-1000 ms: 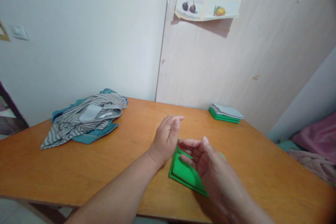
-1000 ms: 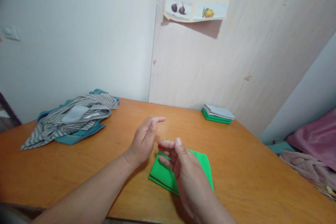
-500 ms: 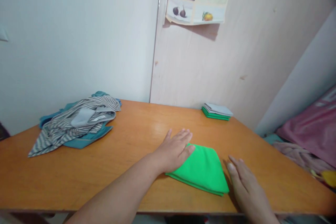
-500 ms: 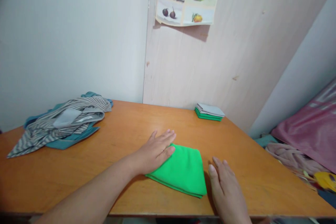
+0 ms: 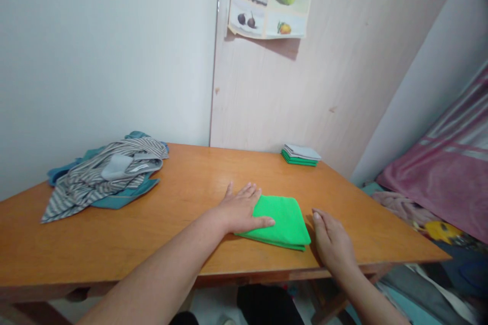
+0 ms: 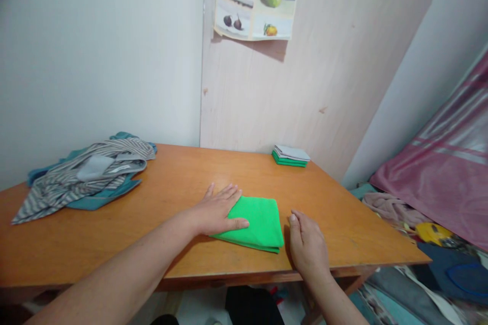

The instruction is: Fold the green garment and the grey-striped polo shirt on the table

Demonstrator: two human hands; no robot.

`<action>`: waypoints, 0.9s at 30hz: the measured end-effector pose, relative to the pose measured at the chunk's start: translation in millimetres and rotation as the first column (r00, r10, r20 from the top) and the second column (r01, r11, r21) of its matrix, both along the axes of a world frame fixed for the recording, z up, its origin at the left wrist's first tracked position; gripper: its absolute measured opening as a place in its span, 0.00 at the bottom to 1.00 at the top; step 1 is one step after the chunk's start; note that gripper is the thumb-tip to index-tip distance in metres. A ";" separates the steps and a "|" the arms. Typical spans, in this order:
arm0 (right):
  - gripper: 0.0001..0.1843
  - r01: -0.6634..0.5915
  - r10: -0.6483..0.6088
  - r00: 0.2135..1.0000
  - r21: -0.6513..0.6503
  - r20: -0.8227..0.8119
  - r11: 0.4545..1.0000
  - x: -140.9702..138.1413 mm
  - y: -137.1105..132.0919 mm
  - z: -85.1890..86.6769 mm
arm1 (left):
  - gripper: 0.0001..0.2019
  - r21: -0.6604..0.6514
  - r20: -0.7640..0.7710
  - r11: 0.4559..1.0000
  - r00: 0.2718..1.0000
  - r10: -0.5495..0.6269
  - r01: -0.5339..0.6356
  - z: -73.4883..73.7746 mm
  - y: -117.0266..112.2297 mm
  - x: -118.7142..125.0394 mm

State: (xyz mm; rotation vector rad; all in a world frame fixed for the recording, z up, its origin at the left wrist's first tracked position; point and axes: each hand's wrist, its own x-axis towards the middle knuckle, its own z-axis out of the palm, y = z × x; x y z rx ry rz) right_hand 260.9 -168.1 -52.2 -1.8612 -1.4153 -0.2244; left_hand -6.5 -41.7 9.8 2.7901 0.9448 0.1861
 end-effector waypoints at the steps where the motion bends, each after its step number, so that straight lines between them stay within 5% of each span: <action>1: 0.29 0.002 -0.002 1.000 -0.001 -0.002 1.000 0.2 0.3 0.0 | 0.51 -0.003 -0.002 1.000 1.000 0.002 -0.002 -0.2 0.1 0.3; 15: 0.20 0.059 -0.059 0.998 -0.033 0.003 0.998 -1.9 3.4 -0.2 | 0.53 0.025 0.016 1.000 1.000 -0.007 0.007 -3.4 3.1 -0.1; 21: 0.20 0.063 -0.063 0.997 0.002 -0.034 0.998 -9.1 2.0 3.3 | 0.50 0.123 -0.016 0.992 1.000 0.004 -0.002 5.5 0.9 0.4; 27: 0.20 -0.024 0.028 0.994 0.038 -0.103 0.999 -14.1 1.6 6.1 | 0.38 0.252 0.090 0.966 0.995 0.032 -0.053 16.5 -20.6 26.4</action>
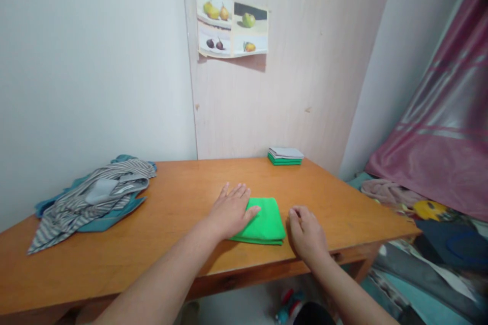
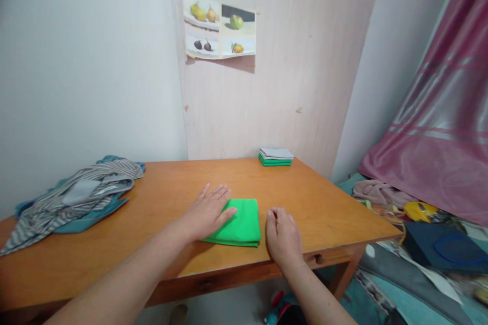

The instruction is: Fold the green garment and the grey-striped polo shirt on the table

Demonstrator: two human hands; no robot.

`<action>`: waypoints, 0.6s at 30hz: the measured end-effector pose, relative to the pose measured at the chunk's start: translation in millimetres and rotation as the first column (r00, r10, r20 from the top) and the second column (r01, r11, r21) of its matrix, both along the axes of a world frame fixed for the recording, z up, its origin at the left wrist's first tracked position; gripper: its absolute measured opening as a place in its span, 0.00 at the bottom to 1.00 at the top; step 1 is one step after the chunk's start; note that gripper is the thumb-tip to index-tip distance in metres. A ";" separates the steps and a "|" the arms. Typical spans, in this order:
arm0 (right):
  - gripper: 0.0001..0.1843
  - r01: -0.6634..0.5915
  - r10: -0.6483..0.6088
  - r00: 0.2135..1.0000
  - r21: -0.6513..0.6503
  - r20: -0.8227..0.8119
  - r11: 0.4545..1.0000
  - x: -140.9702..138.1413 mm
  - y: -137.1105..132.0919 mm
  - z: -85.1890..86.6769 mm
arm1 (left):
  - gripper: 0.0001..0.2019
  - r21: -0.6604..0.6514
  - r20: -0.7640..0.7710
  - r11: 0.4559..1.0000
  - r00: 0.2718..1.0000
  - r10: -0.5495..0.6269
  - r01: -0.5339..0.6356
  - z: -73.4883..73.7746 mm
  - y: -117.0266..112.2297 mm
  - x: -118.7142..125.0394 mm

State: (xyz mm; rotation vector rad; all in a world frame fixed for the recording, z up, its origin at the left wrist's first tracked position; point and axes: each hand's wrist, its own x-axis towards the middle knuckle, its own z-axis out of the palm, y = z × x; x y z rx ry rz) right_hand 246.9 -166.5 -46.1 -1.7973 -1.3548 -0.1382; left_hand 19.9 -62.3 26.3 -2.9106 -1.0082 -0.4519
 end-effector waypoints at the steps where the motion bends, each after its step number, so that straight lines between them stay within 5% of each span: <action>1: 0.20 -0.004 0.004 1.000 0.008 -0.015 1.000 -0.6 -0.1 -0.3 | 0.37 0.008 0.005 1.000 1.000 0.004 -0.004 -1.4 -2.1 4.2; 8: 0.18 -0.087 0.098 0.978 0.062 -0.185 0.994 -1.5 -2.9 -0.4 | 0.42 -0.109 -0.056 0.987 0.992 0.114 -0.119 -23.8 8.2 -3.1; 18: 0.12 -0.281 0.272 0.824 0.057 -0.497 0.958 22.6 23.1 9.9 | 0.42 -0.122 -0.090 0.985 0.989 0.115 -0.126 -21.1 8.6 -11.9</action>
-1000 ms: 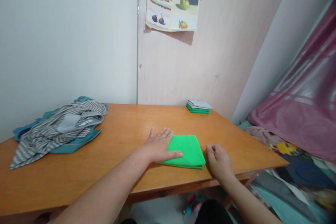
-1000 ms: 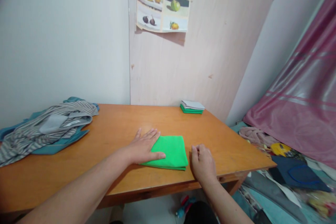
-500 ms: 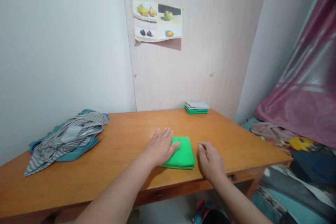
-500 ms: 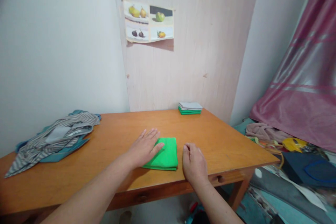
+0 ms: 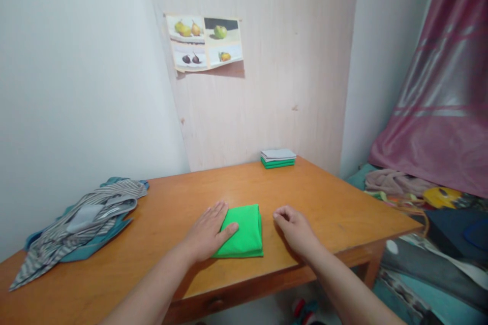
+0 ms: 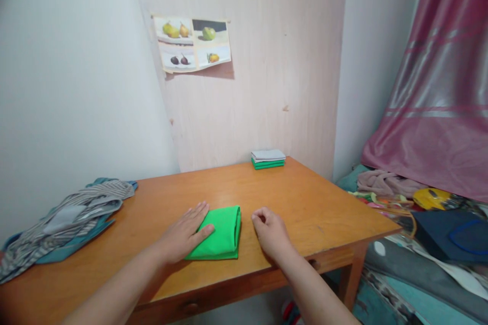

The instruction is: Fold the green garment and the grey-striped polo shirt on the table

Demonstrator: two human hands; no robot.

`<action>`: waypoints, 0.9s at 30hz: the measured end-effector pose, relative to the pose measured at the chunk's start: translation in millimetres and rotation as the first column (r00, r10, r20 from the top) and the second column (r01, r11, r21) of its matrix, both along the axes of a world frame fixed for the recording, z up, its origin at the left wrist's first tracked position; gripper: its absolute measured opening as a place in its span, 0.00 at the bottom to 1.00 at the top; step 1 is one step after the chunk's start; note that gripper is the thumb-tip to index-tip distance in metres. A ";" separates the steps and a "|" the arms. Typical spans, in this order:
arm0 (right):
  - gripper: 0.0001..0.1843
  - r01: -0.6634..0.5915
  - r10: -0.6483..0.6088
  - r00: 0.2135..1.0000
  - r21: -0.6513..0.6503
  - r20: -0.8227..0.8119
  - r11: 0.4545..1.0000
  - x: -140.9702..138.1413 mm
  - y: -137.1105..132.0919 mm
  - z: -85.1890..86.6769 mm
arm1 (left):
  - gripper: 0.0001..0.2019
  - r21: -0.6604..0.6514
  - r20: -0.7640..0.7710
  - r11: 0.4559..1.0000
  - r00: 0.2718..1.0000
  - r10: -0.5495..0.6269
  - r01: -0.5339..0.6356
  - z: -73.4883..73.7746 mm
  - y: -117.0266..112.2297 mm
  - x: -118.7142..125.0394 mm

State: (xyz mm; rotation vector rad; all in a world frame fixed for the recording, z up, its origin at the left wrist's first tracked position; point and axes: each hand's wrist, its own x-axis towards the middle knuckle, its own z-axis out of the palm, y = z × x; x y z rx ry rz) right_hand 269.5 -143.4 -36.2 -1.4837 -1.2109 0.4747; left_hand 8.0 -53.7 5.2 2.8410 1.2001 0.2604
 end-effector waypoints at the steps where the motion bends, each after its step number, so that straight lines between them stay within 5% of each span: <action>1: 0.10 -0.026 0.025 0.999 -0.017 -0.028 1.000 2.2 3.5 1.9 | 0.41 0.000 0.000 1.000 1.000 0.000 0.000 -0.3 0.3 -0.5; 11: 0.13 -0.370 0.305 0.914 -0.243 -0.267 0.897 -3.6 28.8 15.6 | 0.41 0.029 0.000 0.999 1.000 0.016 -0.016 -3.4 -1.0 -2.1; 18: 0.12 -0.403 0.298 0.907 -0.403 -0.298 0.822 -7.1 49.5 20.2 | 0.42 0.031 -0.023 0.999 1.000 0.013 -0.012 1.1 -7.7 -0.8; 27: 0.08 -0.448 0.345 0.879 -0.317 -0.330 0.836 -10.3 50.7 26.6 | 0.51 0.045 -0.038 0.998 0.998 -0.042 0.044 2.9 -11.2 -2.5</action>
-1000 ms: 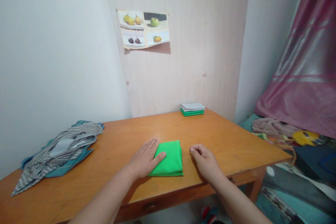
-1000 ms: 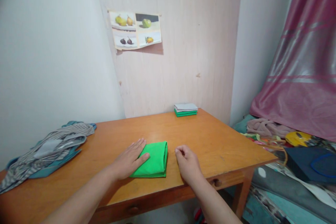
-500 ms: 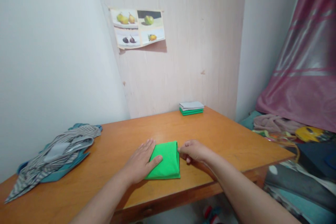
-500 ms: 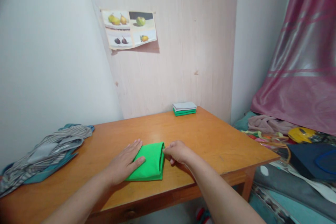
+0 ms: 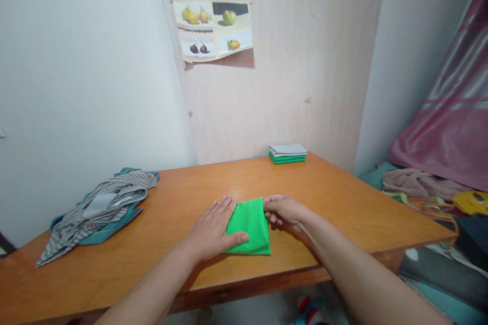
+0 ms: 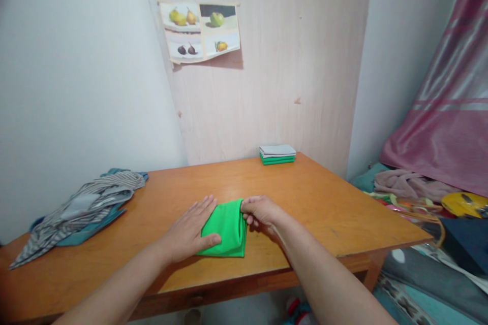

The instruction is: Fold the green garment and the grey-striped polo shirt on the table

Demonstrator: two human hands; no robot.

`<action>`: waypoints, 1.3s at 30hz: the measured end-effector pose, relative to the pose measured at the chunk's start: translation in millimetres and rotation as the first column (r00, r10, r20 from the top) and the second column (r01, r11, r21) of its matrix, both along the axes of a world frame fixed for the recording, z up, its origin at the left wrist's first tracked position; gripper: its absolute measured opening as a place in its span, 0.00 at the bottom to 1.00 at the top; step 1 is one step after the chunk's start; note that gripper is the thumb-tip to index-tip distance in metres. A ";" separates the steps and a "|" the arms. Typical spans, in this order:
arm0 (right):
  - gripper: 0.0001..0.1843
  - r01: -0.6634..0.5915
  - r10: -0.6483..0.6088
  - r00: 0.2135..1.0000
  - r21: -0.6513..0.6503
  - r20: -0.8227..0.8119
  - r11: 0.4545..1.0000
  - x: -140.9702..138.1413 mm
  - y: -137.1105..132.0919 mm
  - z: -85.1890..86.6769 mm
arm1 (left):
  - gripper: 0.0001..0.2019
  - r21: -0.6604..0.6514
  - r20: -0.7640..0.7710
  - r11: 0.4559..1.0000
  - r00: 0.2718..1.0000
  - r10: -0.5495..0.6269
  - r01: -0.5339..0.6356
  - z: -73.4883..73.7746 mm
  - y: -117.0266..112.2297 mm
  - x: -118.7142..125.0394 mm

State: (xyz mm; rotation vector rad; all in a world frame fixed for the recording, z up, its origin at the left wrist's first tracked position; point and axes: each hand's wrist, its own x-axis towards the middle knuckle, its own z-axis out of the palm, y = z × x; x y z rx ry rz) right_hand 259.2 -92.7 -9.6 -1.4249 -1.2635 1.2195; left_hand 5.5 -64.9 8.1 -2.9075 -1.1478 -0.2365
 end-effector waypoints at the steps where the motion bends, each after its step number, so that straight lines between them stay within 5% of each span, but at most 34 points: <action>1: 0.07 0.001 -0.001 1.000 0.015 0.006 1.000 -0.5 -0.3 1.2 | 0.52 -0.003 -0.009 1.000 1.000 -0.002 0.002 0.5 -0.5 0.2; 10: 0.10 0.032 -0.069 0.958 0.136 0.280 0.990 -1.5 5.5 -10.7 | 0.58 -0.022 -0.044 1.000 0.999 -0.004 0.003 2.2 -2.4 1.2; 17: 0.09 0.092 -0.229 0.793 0.261 0.564 0.961 6.1 2.2 -11.5 | 0.60 -0.035 -0.025 0.999 1.000 -0.012 0.011 0.4 -1.7 1.9; 25: 0.08 0.033 -0.210 0.753 0.283 0.623 0.959 17.4 1.2 -11.0 | 0.59 -0.043 -0.011 0.999 1.000 -0.005 0.004 0.8 -3.6 4.0; 30: 0.19 0.098 -0.400 0.686 0.467 0.608 0.879 6.8 -15.0 9.8 | 0.60 -0.047 0.003 0.999 1.000 -0.007 0.007 0.3 -3.9 4.4; 32: 0.26 -0.014 -0.423 0.661 0.574 0.620 0.819 -7.4 -27.2 18.2 | 0.60 -0.049 0.010 0.999 1.000 -0.004 0.005 0.5 -4.8 5.1; 36: 0.38 -0.293 -0.238 0.537 0.444 0.809 0.847 -35.0 -48.3 19.1 | 0.59 -0.058 0.026 0.998 1.000 0.011 -0.010 1.3 -6.7 6.3; 39: 0.43 -0.292 -0.110 0.462 0.267 0.880 0.918 -43.6 -56.2 8.1 | 0.60 -0.064 0.016 0.998 1.000 0.022 -0.021 1.1 -6.7 6.5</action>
